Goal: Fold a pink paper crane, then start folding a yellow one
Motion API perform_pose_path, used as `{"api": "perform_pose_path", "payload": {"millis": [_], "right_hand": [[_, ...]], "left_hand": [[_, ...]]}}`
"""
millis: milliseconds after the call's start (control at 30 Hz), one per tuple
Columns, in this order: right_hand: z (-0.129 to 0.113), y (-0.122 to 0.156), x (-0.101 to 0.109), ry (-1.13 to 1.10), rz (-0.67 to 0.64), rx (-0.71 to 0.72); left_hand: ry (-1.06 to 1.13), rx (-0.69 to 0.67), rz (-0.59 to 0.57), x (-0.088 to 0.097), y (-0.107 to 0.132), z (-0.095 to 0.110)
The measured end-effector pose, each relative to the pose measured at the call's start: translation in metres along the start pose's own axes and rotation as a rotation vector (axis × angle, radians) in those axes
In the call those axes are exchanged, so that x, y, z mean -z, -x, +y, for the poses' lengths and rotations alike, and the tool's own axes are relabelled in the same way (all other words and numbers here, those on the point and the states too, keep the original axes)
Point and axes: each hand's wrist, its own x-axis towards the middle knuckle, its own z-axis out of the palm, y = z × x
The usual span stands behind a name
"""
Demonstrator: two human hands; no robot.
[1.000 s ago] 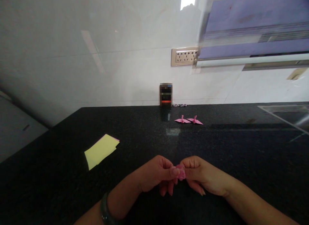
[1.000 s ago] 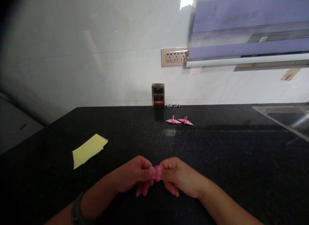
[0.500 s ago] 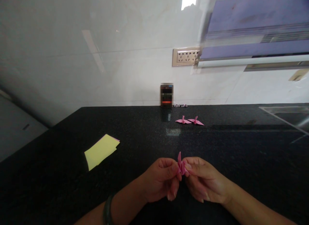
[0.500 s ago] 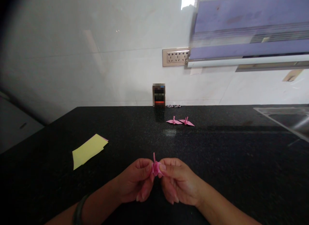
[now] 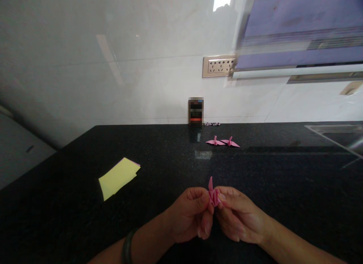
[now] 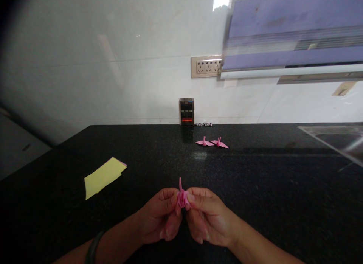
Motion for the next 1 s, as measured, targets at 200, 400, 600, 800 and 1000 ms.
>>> {"api": "perform_pose_path", "payload": {"millis": [200, 400, 600, 800, 1000], "right_hand": [[-0.004, 0.000, -0.001, 0.063, 0.128, 0.027], [-0.007, 0.000, -0.002, 0.088, 0.147, 0.007], [-0.004, 0.000, 0.002, 0.034, 0.119, 0.005], [-0.005, -0.001, 0.001, 0.039, 0.130, 0.007], [-0.006, -0.002, 0.002, 0.058, 0.146, 0.001]], "left_hand": [[0.003, 0.009, 0.055, 0.000, -0.003, 0.005], [-0.006, 0.036, 0.115, 0.000, -0.003, 0.009], [0.008, 0.036, 0.116, -0.004, -0.004, 0.010], [0.023, 0.027, 0.134, -0.005, -0.004, 0.010], [0.028, 0.035, 0.130, -0.003, -0.005, 0.010]]}}
